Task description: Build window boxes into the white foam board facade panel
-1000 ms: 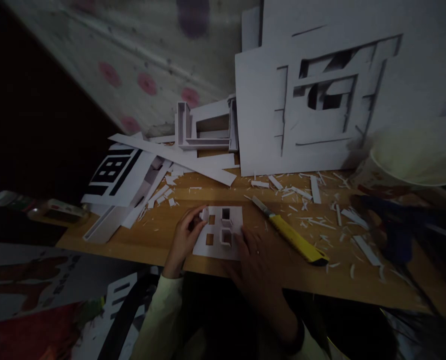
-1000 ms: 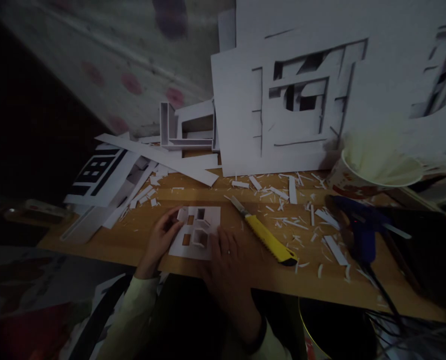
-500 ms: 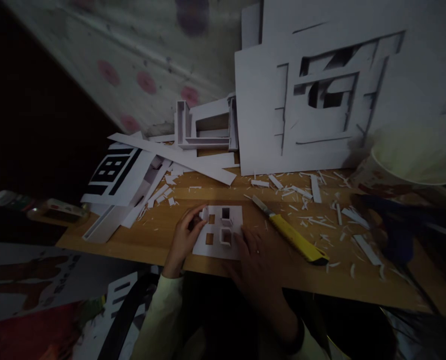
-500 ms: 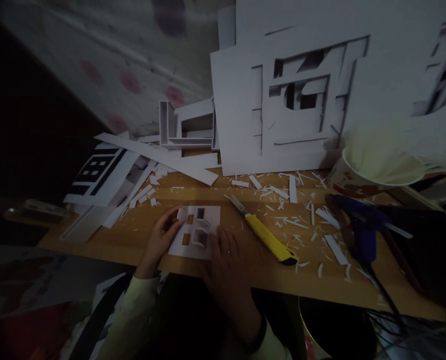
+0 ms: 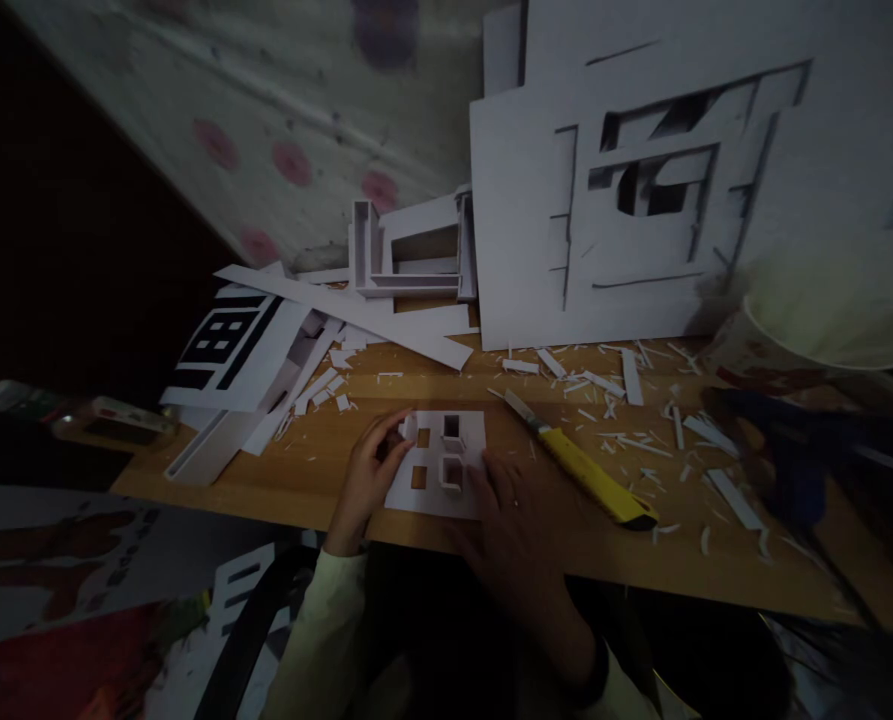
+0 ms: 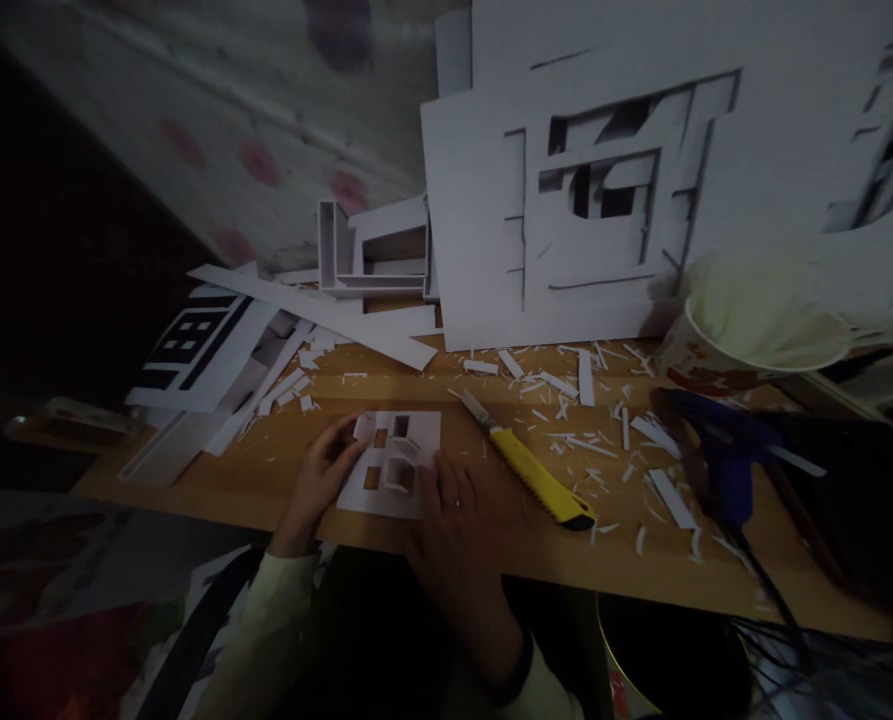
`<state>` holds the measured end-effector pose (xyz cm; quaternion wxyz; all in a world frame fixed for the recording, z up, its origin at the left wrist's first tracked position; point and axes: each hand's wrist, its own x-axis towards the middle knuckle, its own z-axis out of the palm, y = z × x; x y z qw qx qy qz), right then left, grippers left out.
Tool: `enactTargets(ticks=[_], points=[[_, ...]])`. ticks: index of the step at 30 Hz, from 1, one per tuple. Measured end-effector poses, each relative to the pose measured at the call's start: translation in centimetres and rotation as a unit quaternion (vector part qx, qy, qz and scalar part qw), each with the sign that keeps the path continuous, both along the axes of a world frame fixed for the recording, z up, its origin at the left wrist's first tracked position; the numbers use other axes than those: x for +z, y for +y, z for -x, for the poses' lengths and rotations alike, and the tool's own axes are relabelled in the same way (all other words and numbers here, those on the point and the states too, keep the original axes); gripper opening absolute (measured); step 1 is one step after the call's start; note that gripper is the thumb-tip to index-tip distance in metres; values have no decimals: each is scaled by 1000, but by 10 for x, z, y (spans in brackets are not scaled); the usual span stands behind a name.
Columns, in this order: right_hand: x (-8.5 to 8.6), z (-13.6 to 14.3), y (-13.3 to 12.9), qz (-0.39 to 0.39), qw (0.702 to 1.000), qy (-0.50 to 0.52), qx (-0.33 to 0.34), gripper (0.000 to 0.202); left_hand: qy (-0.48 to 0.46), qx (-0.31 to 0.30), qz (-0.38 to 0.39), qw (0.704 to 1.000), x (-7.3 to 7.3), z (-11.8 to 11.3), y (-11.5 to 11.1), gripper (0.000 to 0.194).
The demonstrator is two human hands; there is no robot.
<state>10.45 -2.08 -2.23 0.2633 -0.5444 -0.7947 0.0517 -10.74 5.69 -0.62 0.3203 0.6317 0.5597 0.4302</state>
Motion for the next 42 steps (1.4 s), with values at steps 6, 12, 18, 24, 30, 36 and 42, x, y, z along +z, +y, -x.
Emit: enactTargets(ticks=[6,12,18,24,30,36,42], points=[[2,1,0,18,1000,0,-6,55,2,0,-3,1000,-5,2,1,40],[2,0,0,10,1000,-5,-3,55,-3,0,2,1000,-4,1,1,40],[1,0,-1,8,1000,-10,-3,59,-3,3,5,1000,0,0,0,38],[3,0,-1,16,1000,-5,-4,58,-1,5,1,1000,1,-1,1,38],[4,1,-1,22,1000,-5,-2,56,-2,5,0,1000,0,-1,1,38],[2,1,-1,24,1000,-5,-6,58,-5,6,1,1000,-1,0,1,38],[4,1,0,15,1000,-11,-3,59,-11,7,3,1000,-3,0,1,38]])
